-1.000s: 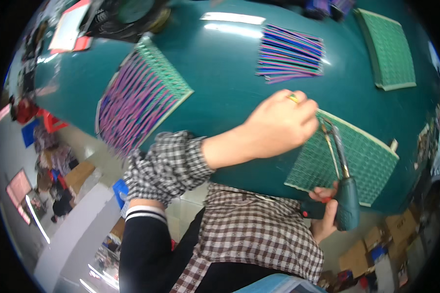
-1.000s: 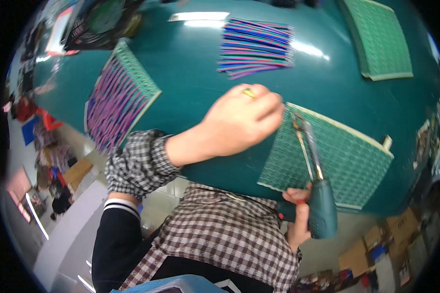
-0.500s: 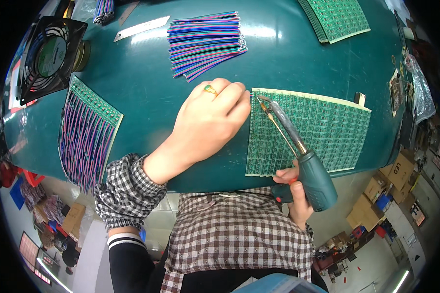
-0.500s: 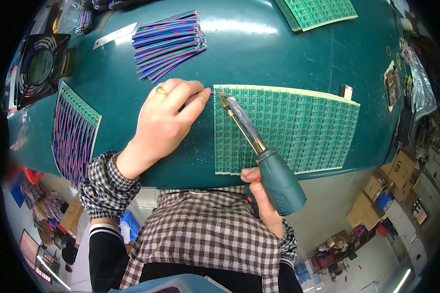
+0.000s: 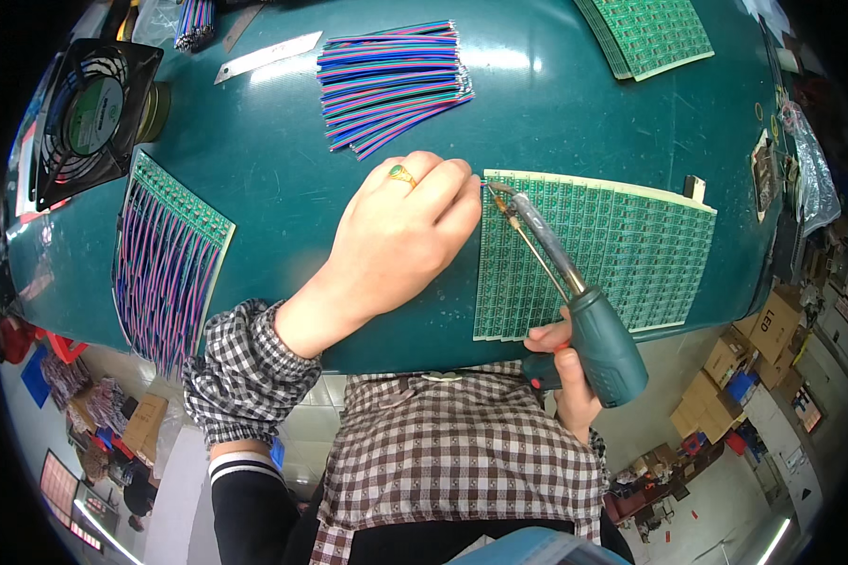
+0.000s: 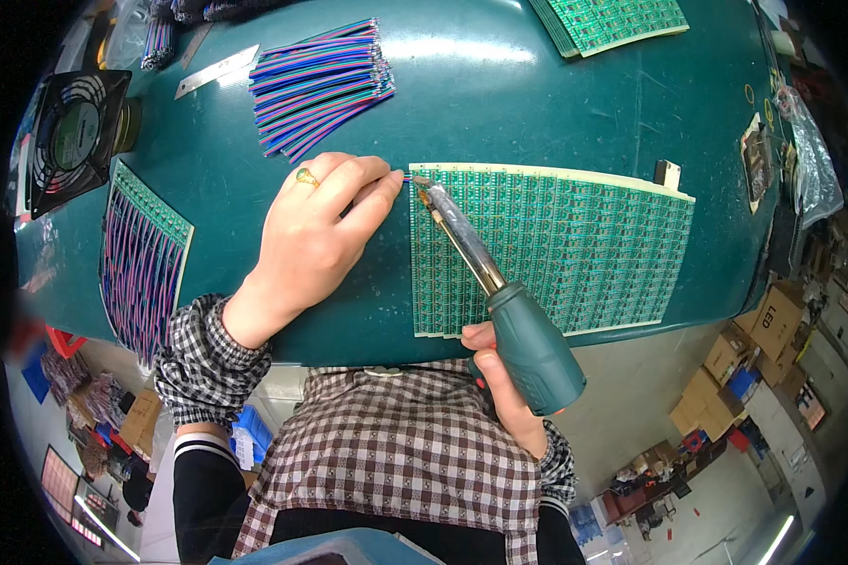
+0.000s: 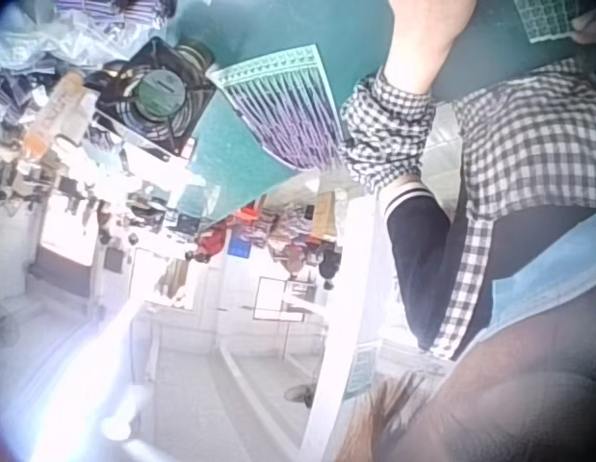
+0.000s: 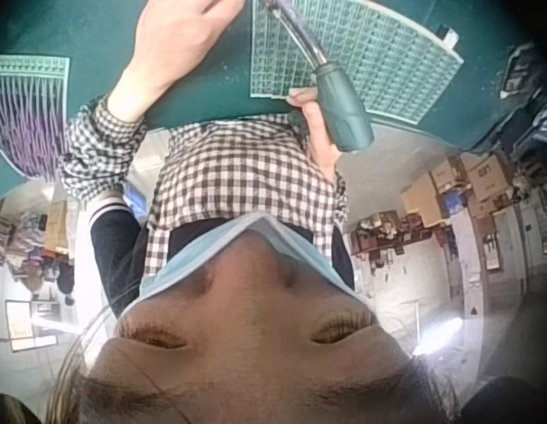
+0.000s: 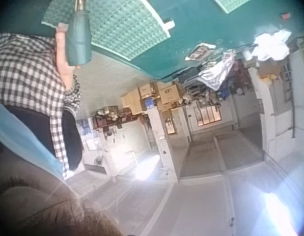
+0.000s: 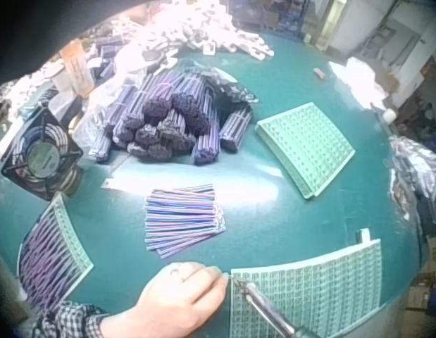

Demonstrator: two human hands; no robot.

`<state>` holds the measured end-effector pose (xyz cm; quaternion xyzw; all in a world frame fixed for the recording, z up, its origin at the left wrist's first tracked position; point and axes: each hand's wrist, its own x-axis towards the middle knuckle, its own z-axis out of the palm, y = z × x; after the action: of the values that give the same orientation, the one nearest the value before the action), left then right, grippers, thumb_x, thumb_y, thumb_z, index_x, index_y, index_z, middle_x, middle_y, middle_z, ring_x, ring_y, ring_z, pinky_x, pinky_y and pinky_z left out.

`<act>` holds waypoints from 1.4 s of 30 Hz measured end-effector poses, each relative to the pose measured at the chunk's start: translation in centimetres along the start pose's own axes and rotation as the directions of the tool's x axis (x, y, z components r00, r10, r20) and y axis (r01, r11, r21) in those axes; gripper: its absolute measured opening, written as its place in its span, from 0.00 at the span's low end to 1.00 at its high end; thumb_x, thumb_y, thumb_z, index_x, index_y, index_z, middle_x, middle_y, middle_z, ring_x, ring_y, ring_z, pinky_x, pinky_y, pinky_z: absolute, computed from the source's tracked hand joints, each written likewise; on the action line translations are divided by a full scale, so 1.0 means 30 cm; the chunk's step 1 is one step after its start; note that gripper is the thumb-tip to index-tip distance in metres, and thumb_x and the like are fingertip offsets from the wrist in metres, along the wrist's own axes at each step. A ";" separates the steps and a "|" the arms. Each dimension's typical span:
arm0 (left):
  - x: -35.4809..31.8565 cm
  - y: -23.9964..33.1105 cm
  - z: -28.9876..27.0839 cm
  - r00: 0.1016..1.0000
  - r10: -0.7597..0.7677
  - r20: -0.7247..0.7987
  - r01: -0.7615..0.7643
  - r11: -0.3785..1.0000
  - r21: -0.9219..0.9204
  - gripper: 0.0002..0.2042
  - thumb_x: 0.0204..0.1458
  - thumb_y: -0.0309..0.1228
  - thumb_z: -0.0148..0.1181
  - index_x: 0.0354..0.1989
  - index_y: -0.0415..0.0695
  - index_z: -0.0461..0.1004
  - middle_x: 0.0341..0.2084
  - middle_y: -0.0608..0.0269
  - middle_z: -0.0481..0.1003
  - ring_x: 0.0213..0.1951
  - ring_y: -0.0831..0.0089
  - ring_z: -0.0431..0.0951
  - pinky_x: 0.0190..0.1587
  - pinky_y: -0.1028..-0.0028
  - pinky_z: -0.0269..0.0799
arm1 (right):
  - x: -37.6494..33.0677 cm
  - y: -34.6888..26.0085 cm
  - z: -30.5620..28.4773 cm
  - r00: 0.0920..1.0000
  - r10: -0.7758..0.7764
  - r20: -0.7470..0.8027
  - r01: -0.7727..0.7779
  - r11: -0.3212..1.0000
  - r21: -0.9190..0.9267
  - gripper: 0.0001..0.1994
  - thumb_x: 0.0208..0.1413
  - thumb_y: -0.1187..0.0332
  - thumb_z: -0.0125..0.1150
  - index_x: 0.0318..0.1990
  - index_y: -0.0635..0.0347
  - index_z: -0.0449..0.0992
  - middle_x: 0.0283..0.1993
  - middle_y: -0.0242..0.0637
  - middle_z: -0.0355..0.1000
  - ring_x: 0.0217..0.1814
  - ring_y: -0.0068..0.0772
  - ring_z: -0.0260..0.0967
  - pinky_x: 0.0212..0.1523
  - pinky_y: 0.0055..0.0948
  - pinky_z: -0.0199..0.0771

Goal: Soldering bundles of wires to a printed circuit board at a factory workstation.

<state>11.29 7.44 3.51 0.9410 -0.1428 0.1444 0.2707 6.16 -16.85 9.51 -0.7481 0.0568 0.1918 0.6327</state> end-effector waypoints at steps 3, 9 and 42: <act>0.000 -0.001 0.000 1.000 0.000 0.002 0.000 1.000 -0.004 0.15 0.41 0.23 0.62 0.41 0.37 0.78 0.38 0.61 0.74 0.39 0.65 0.76 0.41 0.68 0.73 | 0.003 -0.003 0.004 1.000 0.004 -0.010 -0.004 1.000 0.001 0.30 0.60 0.60 0.62 0.59 0.80 0.63 0.36 0.46 0.74 0.42 0.41 0.76 0.42 0.38 0.84; 0.000 -0.003 -0.001 1.000 0.000 0.002 0.000 1.000 -0.003 0.14 0.41 0.23 0.62 0.40 0.37 0.79 0.38 0.61 0.75 0.39 0.65 0.76 0.41 0.68 0.73 | 0.001 -0.002 0.005 1.000 0.013 -0.011 -0.013 1.000 -0.004 0.30 0.60 0.60 0.62 0.59 0.81 0.63 0.36 0.45 0.74 0.42 0.41 0.76 0.43 0.39 0.83; 0.001 -0.002 0.002 1.000 -0.001 -0.004 0.001 1.000 0.004 0.14 0.41 0.24 0.62 0.40 0.38 0.79 0.37 0.62 0.75 0.39 0.66 0.76 0.40 0.69 0.73 | -0.001 0.013 -0.001 1.000 0.015 -0.017 -0.015 1.000 -0.021 0.31 0.59 0.60 0.64 0.58 0.81 0.63 0.31 0.41 0.70 0.36 0.38 0.74 0.42 0.41 0.82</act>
<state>11.34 7.46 3.43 0.9414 -0.1415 0.1464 0.2689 6.01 -16.96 9.17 -0.7560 0.0657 0.1907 0.6228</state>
